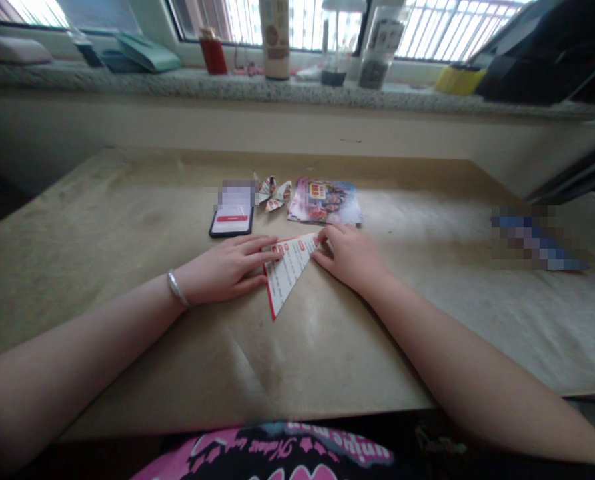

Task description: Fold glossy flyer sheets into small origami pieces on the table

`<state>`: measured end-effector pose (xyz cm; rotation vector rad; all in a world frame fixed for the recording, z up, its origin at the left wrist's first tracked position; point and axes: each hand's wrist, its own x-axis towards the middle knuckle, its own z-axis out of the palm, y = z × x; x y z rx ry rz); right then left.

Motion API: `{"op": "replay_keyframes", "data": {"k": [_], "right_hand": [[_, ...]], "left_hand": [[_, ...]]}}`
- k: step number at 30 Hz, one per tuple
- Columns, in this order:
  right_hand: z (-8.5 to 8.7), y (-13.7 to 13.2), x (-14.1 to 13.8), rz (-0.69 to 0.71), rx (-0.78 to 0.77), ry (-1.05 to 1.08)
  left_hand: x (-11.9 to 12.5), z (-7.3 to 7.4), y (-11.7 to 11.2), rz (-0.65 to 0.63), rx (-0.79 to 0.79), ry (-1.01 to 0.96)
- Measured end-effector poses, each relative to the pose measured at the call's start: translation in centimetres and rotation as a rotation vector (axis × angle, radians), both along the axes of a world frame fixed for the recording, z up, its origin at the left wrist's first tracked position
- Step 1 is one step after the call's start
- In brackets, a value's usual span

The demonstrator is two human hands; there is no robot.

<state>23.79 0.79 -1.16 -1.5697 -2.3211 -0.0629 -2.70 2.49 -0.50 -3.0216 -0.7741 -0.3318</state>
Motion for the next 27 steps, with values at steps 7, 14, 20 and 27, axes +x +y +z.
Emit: {"op": "replay_keyframes", "data": {"k": [7,14,20,27], "right_hand": [[-0.04,0.13,0.15,-0.030,-0.017,0.050],[-0.07,0.22,0.02,0.156,-0.076,0.072],[-0.41,0.35,0.02,0.259,-0.070,0.060],[-0.51,0.42,-0.50,0.230,-0.053,-0.019]], "left_hand": [[0.06,0.49,-0.08,0.003,-0.043,0.013],[-0.28,0.79,-0.04,-0.041,-0.025,0.029],[-0.34,0.65,0.02,-0.075,-0.047,0.032],[0.03,0.32,0.26,-0.022,-0.046,0.056]]}}
